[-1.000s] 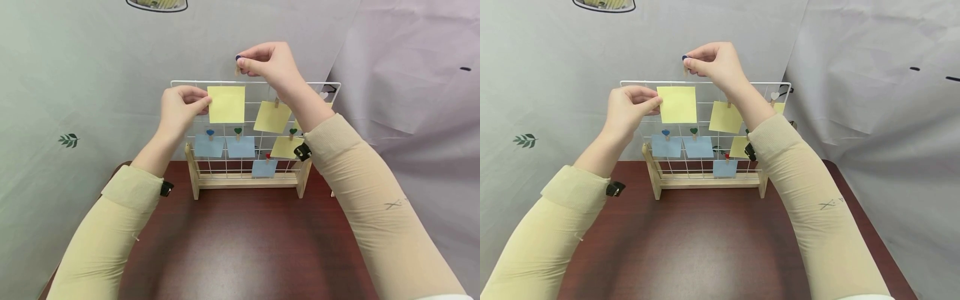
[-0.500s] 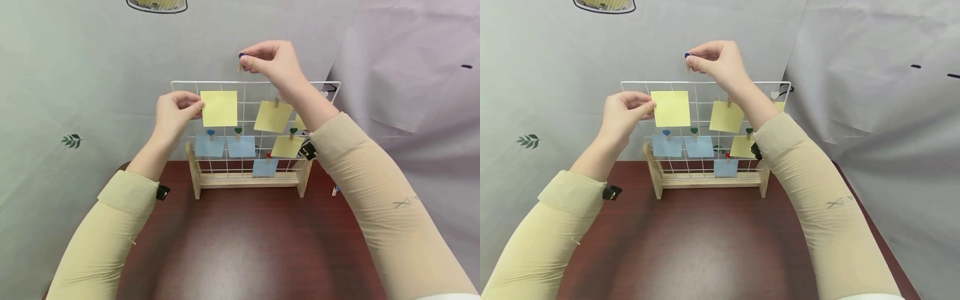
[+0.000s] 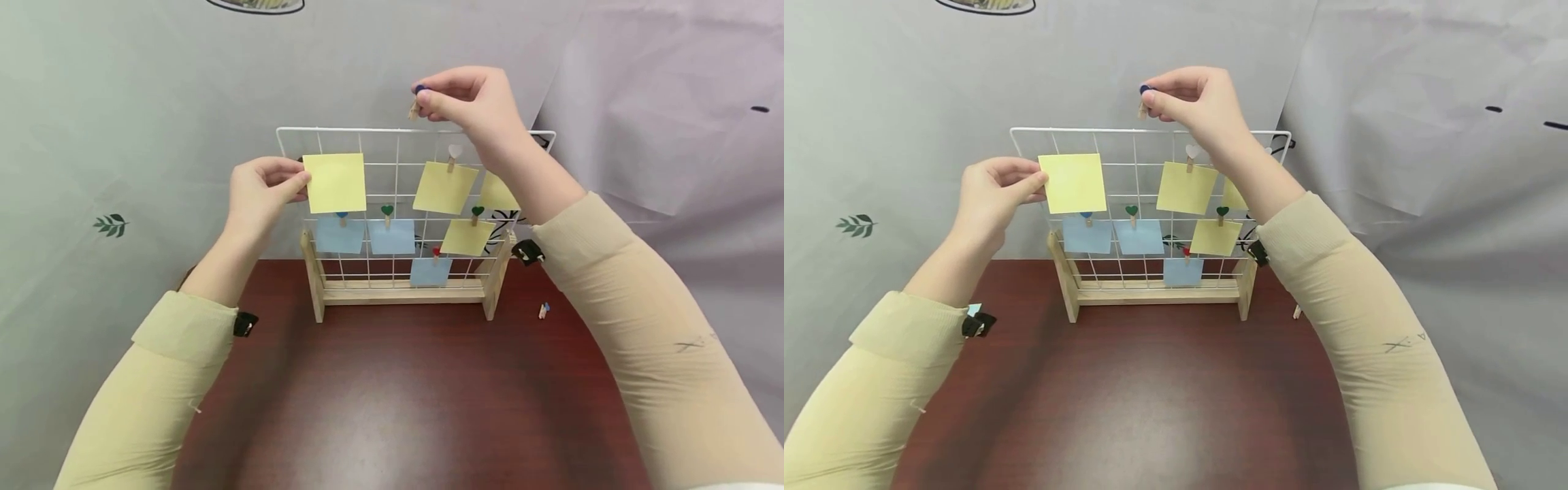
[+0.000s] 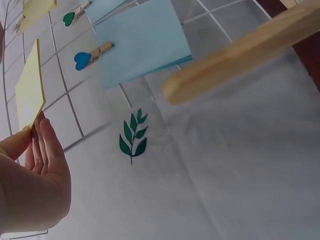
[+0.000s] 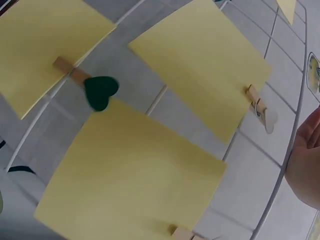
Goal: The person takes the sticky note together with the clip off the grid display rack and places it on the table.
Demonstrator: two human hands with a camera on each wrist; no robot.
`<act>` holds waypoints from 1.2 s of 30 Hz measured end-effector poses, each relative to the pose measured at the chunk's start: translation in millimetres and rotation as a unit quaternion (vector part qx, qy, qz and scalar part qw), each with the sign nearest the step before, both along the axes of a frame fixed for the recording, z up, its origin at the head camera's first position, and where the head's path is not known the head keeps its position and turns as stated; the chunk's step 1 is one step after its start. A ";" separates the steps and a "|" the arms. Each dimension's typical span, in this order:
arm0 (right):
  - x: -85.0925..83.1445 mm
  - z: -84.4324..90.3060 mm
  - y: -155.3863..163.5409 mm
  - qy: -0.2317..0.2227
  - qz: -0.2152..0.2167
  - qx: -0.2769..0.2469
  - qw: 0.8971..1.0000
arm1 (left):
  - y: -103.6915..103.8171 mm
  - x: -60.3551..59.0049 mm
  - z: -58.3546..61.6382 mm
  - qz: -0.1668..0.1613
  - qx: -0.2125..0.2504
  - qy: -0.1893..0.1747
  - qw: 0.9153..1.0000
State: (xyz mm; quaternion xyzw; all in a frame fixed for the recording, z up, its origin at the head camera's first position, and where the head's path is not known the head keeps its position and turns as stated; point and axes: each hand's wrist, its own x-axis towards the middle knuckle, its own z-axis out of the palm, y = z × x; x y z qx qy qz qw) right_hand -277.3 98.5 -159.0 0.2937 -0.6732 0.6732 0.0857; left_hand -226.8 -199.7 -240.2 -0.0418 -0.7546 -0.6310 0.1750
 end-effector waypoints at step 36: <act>34.8 -55.2 69.8 -0.042 -0.004 0.066 0.997 | -75.8 38.2 -63.3 0.047 0.053 -0.075 0.995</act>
